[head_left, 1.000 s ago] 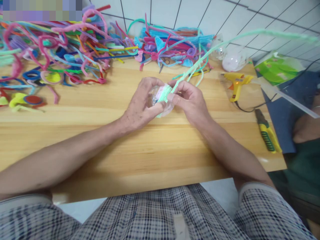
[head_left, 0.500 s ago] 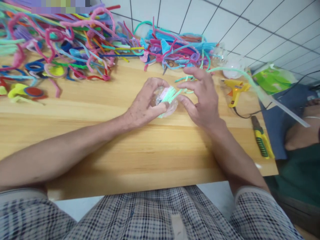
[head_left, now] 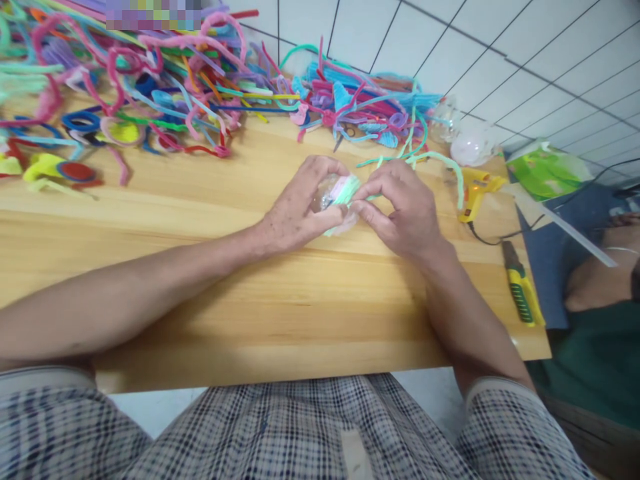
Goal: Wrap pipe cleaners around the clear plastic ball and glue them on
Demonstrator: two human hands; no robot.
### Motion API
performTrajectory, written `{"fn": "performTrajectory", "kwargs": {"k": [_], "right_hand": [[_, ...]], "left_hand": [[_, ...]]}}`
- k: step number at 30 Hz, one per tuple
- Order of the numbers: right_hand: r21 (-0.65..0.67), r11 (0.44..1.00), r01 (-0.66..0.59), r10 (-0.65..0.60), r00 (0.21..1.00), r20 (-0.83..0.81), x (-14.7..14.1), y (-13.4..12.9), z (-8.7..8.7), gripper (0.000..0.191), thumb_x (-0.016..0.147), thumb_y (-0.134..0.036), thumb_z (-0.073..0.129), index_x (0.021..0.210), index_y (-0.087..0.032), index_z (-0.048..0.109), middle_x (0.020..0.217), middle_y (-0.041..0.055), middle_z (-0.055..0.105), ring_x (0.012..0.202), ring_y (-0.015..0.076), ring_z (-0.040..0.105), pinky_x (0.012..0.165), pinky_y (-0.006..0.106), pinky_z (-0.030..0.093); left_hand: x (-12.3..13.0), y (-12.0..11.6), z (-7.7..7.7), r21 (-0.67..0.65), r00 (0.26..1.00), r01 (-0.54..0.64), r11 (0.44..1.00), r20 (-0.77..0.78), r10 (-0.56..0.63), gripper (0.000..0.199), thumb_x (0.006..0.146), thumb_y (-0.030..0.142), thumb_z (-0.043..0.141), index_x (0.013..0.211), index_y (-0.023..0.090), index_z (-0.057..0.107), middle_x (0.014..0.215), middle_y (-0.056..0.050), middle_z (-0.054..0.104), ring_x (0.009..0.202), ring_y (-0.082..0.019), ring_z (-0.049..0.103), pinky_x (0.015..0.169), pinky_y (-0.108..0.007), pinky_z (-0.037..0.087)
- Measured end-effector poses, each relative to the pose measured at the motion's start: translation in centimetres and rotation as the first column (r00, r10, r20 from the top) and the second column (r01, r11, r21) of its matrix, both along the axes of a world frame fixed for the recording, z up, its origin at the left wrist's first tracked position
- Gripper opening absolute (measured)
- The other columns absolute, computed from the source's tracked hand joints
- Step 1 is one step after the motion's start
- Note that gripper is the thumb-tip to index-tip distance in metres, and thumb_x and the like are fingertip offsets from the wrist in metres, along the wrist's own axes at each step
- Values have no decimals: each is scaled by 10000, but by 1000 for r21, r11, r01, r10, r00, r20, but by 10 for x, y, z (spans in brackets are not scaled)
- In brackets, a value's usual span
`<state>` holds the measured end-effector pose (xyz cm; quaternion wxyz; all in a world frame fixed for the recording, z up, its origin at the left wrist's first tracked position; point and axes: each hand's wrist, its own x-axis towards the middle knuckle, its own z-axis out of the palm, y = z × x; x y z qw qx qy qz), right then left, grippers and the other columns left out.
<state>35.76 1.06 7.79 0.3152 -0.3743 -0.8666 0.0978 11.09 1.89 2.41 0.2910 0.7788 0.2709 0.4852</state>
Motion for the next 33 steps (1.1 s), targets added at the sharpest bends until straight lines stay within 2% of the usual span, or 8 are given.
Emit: {"fn": "performTrajectory", "kwargs": {"k": [4,11,17,21,25,30,33], "right_hand": [[-22,1000,-10,9,1000,-10,-2,0,1,214,1061,-522,758,1049,-309,742,1080,70,761,1153,341,725,1116,649,603],[-108,994,-24,17,998,-61,-5,-2,14,308,1012,-604,813,942,-313,741,953,41,739,986,294,718,1021,552,626],[-150,988,-32,20,997,-81,-5,-4,18,199,1054,-485,765,977,-303,741,965,26,754,949,257,700,951,478,601],[-153,988,-9,-6,995,-99,-7,-6,17,129,1027,-407,790,980,-298,739,956,21,766,920,243,702,918,451,598],[-150,989,3,-23,991,-131,-11,-7,14,159,1021,-425,803,956,-298,731,930,21,763,895,242,703,894,451,605],[-176,984,1,-31,985,-170,-14,-6,11,216,1004,-484,833,963,-303,722,909,16,744,913,250,705,923,462,616],[-198,980,9,-45,983,-180,-14,-6,12,209,985,-478,850,958,-317,719,902,16,741,922,262,707,920,470,624]], "left_hand": [[0,-3,4,0,1000,6,1000,-9,-6,408,1096,541,722,1391,282,612,1362,-118,699,1299,-318,681,1144,-571,612],[-1,-3,3,8,1000,21,1000,-15,-21,417,1049,437,763,1412,289,623,1401,-112,700,1351,-332,681,1180,-568,594],[0,1,-2,60,999,30,998,17,-31,484,1031,555,771,1421,315,615,1376,-104,709,1313,-352,693,1137,-633,614],[1,0,-1,46,1000,23,999,-7,-23,432,1080,547,721,1421,309,604,1393,-111,697,1334,-345,679,1127,-613,615],[2,0,-3,48,1000,3,999,9,-4,447,1076,582,733,1406,309,605,1377,-96,707,1317,-326,681,1139,-585,604],[1,0,-3,73,1000,19,997,10,-20,452,1061,531,770,1415,304,606,1381,-103,713,1318,-324,686,1135,-571,606],[2,-2,-2,38,1000,16,999,1,-16,438,1066,514,756,1425,316,601,1410,-104,705,1352,-328,678,1161,-582,596]]}}
